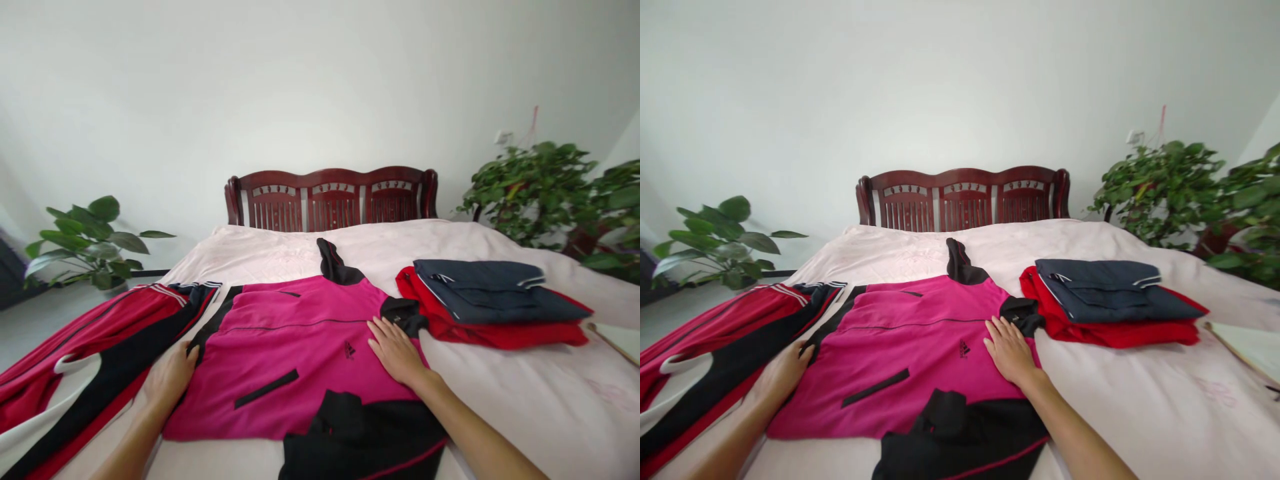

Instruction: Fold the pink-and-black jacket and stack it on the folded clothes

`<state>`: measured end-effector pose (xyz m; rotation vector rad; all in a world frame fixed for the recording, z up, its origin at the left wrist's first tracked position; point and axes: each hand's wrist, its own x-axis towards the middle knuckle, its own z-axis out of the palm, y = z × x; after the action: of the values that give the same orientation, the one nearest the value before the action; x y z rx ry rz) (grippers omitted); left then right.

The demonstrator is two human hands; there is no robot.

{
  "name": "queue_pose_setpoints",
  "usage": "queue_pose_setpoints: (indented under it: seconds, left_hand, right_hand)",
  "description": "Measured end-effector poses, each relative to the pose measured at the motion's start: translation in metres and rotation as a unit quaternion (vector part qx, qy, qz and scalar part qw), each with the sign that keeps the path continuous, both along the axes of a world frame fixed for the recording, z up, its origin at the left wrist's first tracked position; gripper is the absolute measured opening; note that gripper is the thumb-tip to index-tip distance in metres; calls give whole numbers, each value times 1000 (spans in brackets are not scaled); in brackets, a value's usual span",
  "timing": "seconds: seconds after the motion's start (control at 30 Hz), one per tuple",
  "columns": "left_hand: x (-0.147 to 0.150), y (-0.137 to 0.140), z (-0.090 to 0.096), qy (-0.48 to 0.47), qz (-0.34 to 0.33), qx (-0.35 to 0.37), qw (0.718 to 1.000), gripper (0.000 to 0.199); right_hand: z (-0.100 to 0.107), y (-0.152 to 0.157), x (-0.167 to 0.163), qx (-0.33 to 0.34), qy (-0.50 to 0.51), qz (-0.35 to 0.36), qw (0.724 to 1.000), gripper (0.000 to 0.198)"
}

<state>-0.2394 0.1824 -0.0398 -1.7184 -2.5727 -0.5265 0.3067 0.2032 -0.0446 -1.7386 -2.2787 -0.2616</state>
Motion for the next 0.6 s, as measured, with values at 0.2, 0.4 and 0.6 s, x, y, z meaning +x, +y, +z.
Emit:
queue_pose_setpoints:
  seconds: [0.2,0.4,0.6]
  left_hand:
    - [3,-24,0,-51,-29,54,997,55]
    - [10,-51,5,-68,44,-9,997,59]
    - [19,-59,8,-43,68,-13,997,62]
  right_hand:
    - [2,-16,-3,-38,-2,-11,999,56]
    - [-1,-40,3,-55,20,7,998,57]
    - [4,-56,2,-20,67,-2,998,51]
